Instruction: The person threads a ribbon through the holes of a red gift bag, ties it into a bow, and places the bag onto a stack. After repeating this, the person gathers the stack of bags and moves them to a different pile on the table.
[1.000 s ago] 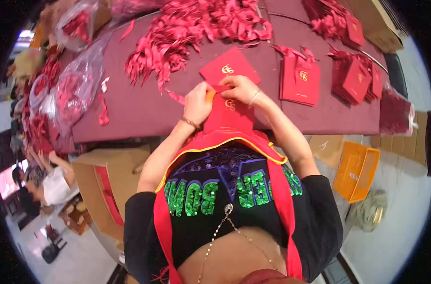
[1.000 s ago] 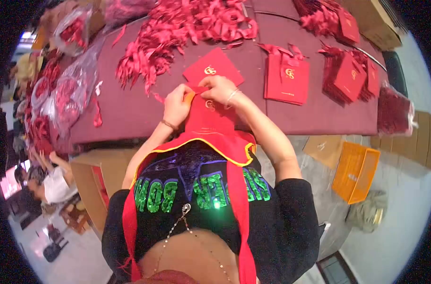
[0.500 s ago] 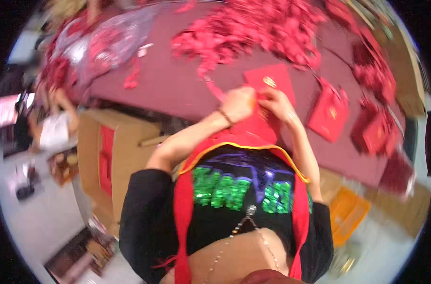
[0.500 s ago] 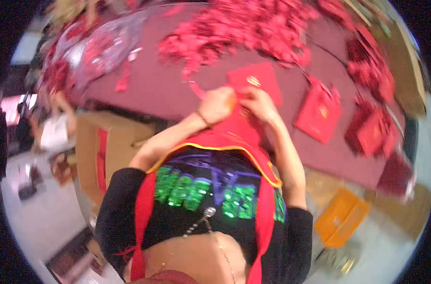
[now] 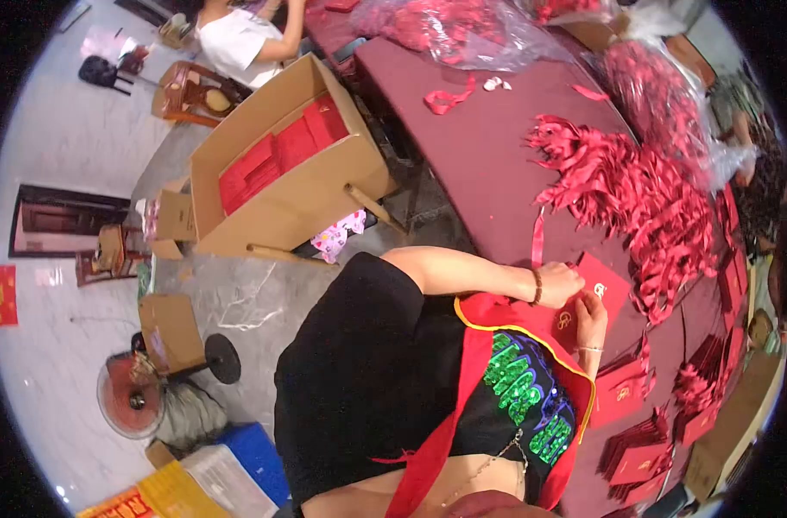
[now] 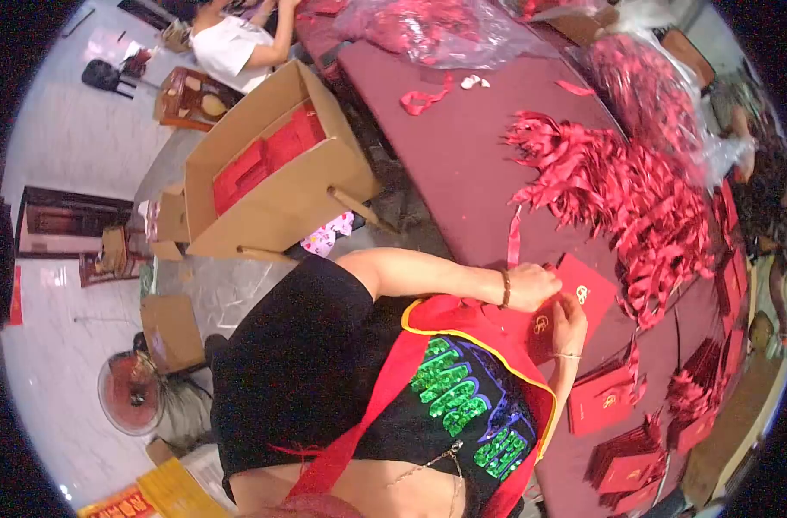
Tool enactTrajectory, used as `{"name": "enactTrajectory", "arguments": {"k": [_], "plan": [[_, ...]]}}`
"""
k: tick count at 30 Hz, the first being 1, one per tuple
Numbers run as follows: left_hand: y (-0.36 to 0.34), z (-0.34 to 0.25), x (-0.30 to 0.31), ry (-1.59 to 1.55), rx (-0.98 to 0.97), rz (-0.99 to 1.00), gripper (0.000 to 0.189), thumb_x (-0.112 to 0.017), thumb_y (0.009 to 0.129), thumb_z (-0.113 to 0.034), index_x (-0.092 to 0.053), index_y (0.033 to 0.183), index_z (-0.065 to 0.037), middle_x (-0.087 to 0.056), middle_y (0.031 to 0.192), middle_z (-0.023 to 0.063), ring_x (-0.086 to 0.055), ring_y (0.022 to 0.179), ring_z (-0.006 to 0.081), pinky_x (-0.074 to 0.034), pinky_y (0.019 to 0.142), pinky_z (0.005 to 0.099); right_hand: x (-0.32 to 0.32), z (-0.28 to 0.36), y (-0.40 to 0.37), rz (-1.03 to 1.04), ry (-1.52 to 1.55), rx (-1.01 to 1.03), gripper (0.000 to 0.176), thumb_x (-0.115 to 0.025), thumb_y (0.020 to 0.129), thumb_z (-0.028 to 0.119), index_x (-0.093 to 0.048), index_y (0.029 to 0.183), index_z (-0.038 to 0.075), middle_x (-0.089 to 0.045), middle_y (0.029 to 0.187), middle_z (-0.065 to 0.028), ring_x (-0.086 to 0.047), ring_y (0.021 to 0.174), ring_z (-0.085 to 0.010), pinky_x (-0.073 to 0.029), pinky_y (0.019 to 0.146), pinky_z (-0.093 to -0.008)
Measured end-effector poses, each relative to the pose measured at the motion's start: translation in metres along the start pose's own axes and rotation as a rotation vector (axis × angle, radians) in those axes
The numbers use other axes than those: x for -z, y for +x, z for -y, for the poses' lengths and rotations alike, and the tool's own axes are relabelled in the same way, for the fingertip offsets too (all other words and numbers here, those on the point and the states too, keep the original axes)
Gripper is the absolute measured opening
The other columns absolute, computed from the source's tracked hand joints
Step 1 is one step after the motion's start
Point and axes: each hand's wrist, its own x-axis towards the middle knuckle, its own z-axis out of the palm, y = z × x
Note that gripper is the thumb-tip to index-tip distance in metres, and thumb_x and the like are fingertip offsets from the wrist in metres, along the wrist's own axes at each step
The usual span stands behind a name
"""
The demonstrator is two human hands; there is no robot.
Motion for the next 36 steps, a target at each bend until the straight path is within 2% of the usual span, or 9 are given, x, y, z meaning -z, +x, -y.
{"name": "enactTrajectory", "arguments": {"k": [7, 12, 14, 17, 20, 22, 24, 25, 36], "plan": [[-0.001, 0.004, 0.009, -0.116, 0.029, -0.084, 0.017, -0.052, 0.072, -0.009, -0.053, 0.083, 0.004, -0.059, 0.079, 0.0231, -0.059, 0.074, 0.0401, -0.047, 0.062, 0.0487, 0.006, 0.002, 0.021, 0.031, -0.184, 0.075, 0.026, -0.055, 0.083, 0.010, -0.056, 0.104, -0.005, -0.063, 0.093, -0.0113, -0.058, 0.086, -0.0163, -0.045, 0.077, -0.0281], [-0.001, 0.007, 0.017, -0.093, 0.016, -0.046, 0.019, -0.053, 0.072, -0.014, -0.056, 0.082, 0.002, -0.059, 0.073, 0.0246, -0.059, 0.070, 0.0408, -0.047, 0.061, 0.0487, -0.001, 0.014, 0.010, 0.085, -0.011, 0.001, 0.023, -0.055, 0.081, 0.008, -0.058, 0.100, -0.004, -0.063, 0.088, -0.0088, -0.057, 0.083, -0.0126, -0.045, 0.076, -0.0255], [0.001, 0.005, 0.021, -0.046, 0.019, 0.043, 0.015, -0.054, 0.071, -0.014, -0.060, 0.072, -0.001, -0.060, 0.068, 0.0224, -0.061, 0.068, 0.0383, -0.048, 0.060, 0.0478, -0.004, 0.011, 0.008, 0.043, -0.085, 0.082, 0.024, -0.056, 0.079, 0.010, -0.059, 0.100, -0.001, -0.063, 0.084, -0.0100, -0.058, 0.079, -0.0148, -0.046, 0.073, -0.0274], [0.007, 0.012, 0.028, 0.001, 0.075, 0.131, 0.015, -0.052, 0.075, -0.016, -0.062, 0.078, -0.005, -0.061, 0.076, 0.0209, -0.061, 0.073, 0.0364, -0.048, 0.063, 0.0449, -0.003, 0.022, 0.000, 0.025, -0.058, 0.059, 0.030, -0.059, 0.077, 0.013, -0.057, 0.104, -0.001, -0.063, 0.092, -0.0140, -0.060, 0.088, -0.0195, -0.046, 0.076, -0.0300], [0.000, 0.019, 0.035, -0.265, 0.079, -0.072, 0.014, -0.058, 0.077, -0.015, -0.062, 0.087, -0.006, -0.062, 0.082, 0.0182, -0.062, 0.077, 0.0329, -0.048, 0.065, 0.0396, 0.001, 0.026, -0.006, 0.008, 0.020, -0.001, 0.031, -0.062, 0.077, 0.011, -0.057, 0.104, -0.002, -0.063, 0.090, -0.0097, -0.059, 0.083, -0.0156, -0.047, 0.073, -0.0276], [-0.004, 0.014, 0.042, -0.363, 0.120, -0.057, 0.015, -0.057, 0.078, -0.012, -0.062, 0.089, -0.004, -0.064, 0.073, 0.0117, -0.062, 0.065, 0.0183, -0.047, 0.057, 0.0317, 0.001, 0.028, -0.008, 0.042, 0.185, -0.060, 0.029, -0.062, 0.078, 0.009, -0.057, 0.104, -0.001, -0.062, 0.088, -0.0051, -0.057, 0.080, -0.0110, -0.046, 0.071, -0.0247], [-0.005, -0.001, 0.050, -0.480, 0.281, 0.086, 0.013, -0.056, 0.077, -0.010, -0.062, 0.087, -0.003, -0.063, 0.078, 0.0184, -0.063, 0.075, 0.0321, -0.048, 0.064, 0.0382, 0.002, 0.033, -0.011, 0.053, 0.232, -0.104, 0.030, -0.063, 0.078, 0.006, -0.057, 0.106, -0.002, -0.061, 0.088, -0.0033, -0.056, 0.080, -0.0088, -0.046, 0.071, -0.0227], [-0.004, 0.002, 0.045, -0.536, 0.257, 0.102, 0.014, -0.056, 0.082, -0.014, -0.062, 0.090, -0.004, -0.062, 0.067, 0.0056, -0.057, 0.057, 0.0101, -0.045, 0.051, 0.0255, 0.003, 0.032, -0.010, 0.041, 0.240, -0.112, 0.030, -0.063, 0.078, 0.006, -0.057, 0.106, -0.002, -0.061, 0.088, -0.0033, -0.056, 0.080, -0.0088, -0.046, 0.071, -0.0227], [0.006, 0.004, 0.031, -0.359, 0.117, 0.140, 0.014, -0.056, 0.082, -0.013, -0.061, 0.090, -0.003, -0.062, 0.066, 0.0079, -0.058, 0.057, 0.0121, -0.045, 0.052, 0.0273, 0.004, 0.016, -0.009, 0.091, 0.360, -0.109, 0.032, -0.063, 0.077, 0.005, -0.056, 0.107, -0.003, -0.061, 0.091, -0.0050, -0.057, 0.081, -0.0097, -0.046, 0.072, -0.0220]]}}
